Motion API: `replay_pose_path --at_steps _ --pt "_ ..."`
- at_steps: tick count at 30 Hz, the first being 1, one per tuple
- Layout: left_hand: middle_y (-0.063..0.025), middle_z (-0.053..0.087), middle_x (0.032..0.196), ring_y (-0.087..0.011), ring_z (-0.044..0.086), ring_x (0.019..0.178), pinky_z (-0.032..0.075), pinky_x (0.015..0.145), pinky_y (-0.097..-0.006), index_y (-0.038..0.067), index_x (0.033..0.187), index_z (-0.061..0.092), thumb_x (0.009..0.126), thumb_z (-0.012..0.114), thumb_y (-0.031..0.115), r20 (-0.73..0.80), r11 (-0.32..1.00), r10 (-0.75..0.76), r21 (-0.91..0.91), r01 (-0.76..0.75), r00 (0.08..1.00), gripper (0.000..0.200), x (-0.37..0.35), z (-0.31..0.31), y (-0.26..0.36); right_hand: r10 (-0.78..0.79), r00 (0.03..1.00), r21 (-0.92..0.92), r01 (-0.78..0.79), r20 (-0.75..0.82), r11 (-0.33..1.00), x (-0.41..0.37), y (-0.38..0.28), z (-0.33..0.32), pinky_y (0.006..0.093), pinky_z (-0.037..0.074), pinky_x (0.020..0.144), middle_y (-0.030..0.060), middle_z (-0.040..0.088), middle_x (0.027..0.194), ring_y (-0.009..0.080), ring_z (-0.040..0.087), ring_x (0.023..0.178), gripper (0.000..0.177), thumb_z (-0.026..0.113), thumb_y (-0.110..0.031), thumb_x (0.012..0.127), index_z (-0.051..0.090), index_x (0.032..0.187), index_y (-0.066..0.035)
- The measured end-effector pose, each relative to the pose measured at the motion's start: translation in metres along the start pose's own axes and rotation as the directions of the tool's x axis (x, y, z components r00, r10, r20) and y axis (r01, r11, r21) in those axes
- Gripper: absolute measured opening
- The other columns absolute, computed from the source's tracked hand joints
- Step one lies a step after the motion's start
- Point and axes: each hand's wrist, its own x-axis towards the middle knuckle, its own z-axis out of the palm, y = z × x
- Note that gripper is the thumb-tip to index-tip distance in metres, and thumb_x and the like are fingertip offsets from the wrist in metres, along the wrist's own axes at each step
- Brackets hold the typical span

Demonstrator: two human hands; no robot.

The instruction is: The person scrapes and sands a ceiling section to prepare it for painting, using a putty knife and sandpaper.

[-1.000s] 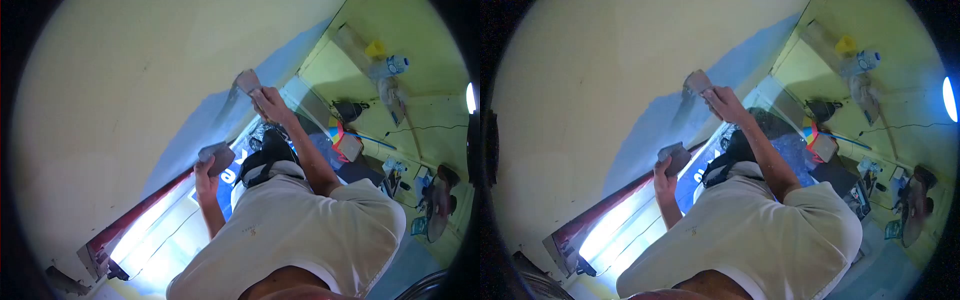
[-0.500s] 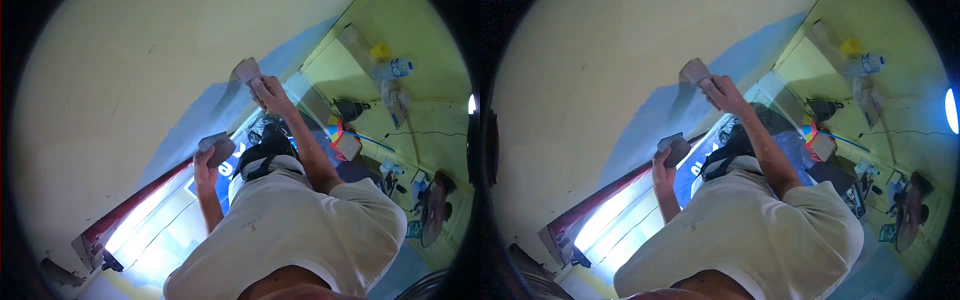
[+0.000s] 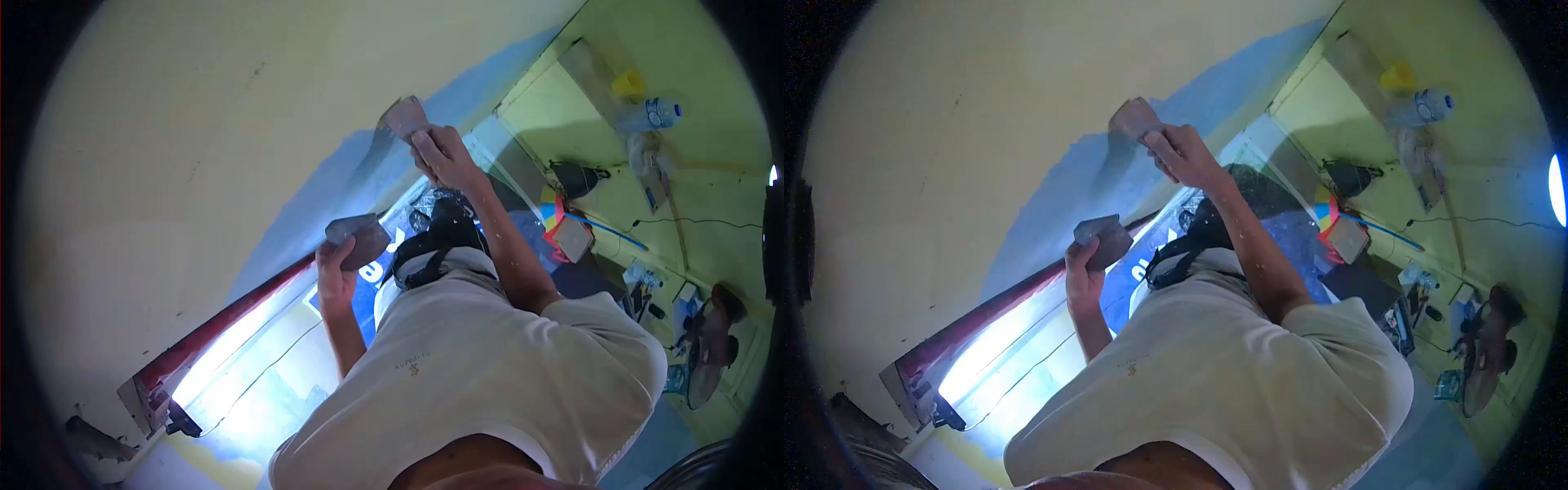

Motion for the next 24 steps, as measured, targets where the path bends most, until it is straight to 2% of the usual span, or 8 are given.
replay_pose_path --at_steps 3,4,7,11,12,15,22,24 --pt "-0.0161 0.069 0.103 -0.0248 0.069 0.094 0.057 0.086 -0.0361 -0.006 0.105 0.063 0.084 0.064 -0.006 -0.008 1.000 0.019 -0.004 -0.019 1.000 0.021 0.000 0.002 0.006 0.039 0.995 -0.066 -0.045 -0.091 0.997 0.000 0.026 -0.011 0.0247 0.031 0.036 -0.0005 0.043 0.047 0.0072 0.039 0.036 0.044 0.044 -0.034 0.104 0.054 0.078 0.000" --pt "-0.0165 0.069 0.103 -0.0250 0.069 0.094 0.057 0.086 -0.0361 -0.007 0.105 0.063 0.084 0.064 -0.006 -0.004 0.999 0.033 -0.004 -0.033 0.999 0.021 0.000 0.001 0.007 0.099 0.994 -0.107 -0.104 -0.055 0.989 -0.005 0.023 -0.016 0.0247 0.031 0.037 -0.0011 0.044 0.048 0.0070 0.039 0.036 0.042 0.045 -0.034 0.104 0.055 0.083 0.001" --pt "-0.0167 0.069 0.102 -0.0249 0.070 0.092 0.057 0.085 -0.0356 -0.007 0.103 0.064 0.083 0.065 -0.005 -0.014 0.999 0.044 -0.006 -0.045 0.999 0.019 -0.001 0.009 0.011 0.082 0.994 -0.091 -0.089 -0.078 0.992 -0.012 0.012 -0.014 0.0246 0.031 0.037 -0.0017 0.043 0.048 0.0067 0.038 0.036 0.042 0.045 -0.034 0.104 0.055 0.083 0.001" --pt "-0.0159 0.069 0.102 -0.0238 0.070 0.090 0.056 0.085 -0.0359 -0.007 0.104 0.063 0.083 0.066 -0.004 -0.016 0.999 0.037 0.000 -0.037 0.999 0.021 0.003 0.003 0.007 0.091 0.993 -0.032 -0.094 -0.081 0.995 -0.008 0.043 -0.012 0.0243 0.032 0.036 -0.0015 0.044 0.050 0.0069 0.040 0.036 0.042 0.044 -0.034 0.104 0.054 0.083 0.001" --pt "-0.0160 0.069 0.101 -0.0238 0.070 0.090 0.056 0.085 -0.0361 -0.006 0.103 0.063 0.083 0.067 -0.004 -0.021 0.999 0.044 0.003 -0.044 0.999 0.021 0.002 0.006 0.007 0.070 0.995 -0.078 -0.076 -0.068 0.994 -0.007 0.039 -0.013 0.0256 0.033 0.038 -0.0012 0.046 0.051 0.0066 0.043 0.040 0.044 0.048 -0.035 0.102 0.060 0.089 0.005" --pt "-0.0158 0.069 0.102 -0.0237 0.070 0.091 0.056 0.086 -0.0367 -0.005 0.102 0.064 0.083 0.067 -0.004 -0.043 0.999 0.024 0.033 -0.023 0.999 0.019 0.004 0.009 0.012 0.080 0.995 0.011 -0.080 -0.058 0.997 -0.013 0.031 -0.012 0.0254 0.033 0.039 -0.0011 0.046 0.051 0.0064 0.043 0.042 0.044 0.048 -0.035 0.102 0.060 0.088 0.005" --pt "-0.0160 0.069 0.102 -0.0242 0.070 0.093 0.056 0.086 -0.0367 -0.004 0.103 0.065 0.083 0.066 -0.005 -0.010 0.998 0.058 0.010 -0.058 0.998 0.020 0.007 0.003 0.009 0.062 0.997 -0.069 -0.065 -0.047 0.996 -0.007 0.030 -0.008 0.0250 0.031 0.037 -0.0018 0.043 0.049 0.0070 0.040 0.038 0.042 0.046 -0.034 0.103 0.056 0.083 0.002" --pt "-0.0152 0.069 0.102 -0.0240 0.069 0.094 0.056 0.087 -0.0367 -0.005 0.105 0.064 0.083 0.066 -0.005 -0.035 1.000 0.014 0.008 -0.013 0.999 0.022 0.005 0.001 0.006 0.059 0.998 -0.087 -0.061 -0.026 0.994 -0.015 0.027 -0.007 0.0245 0.030 0.037 -0.0020 0.043 0.048 0.0067 0.038 0.037 0.042 0.044 -0.033 0.104 0.055 0.085 0.002"
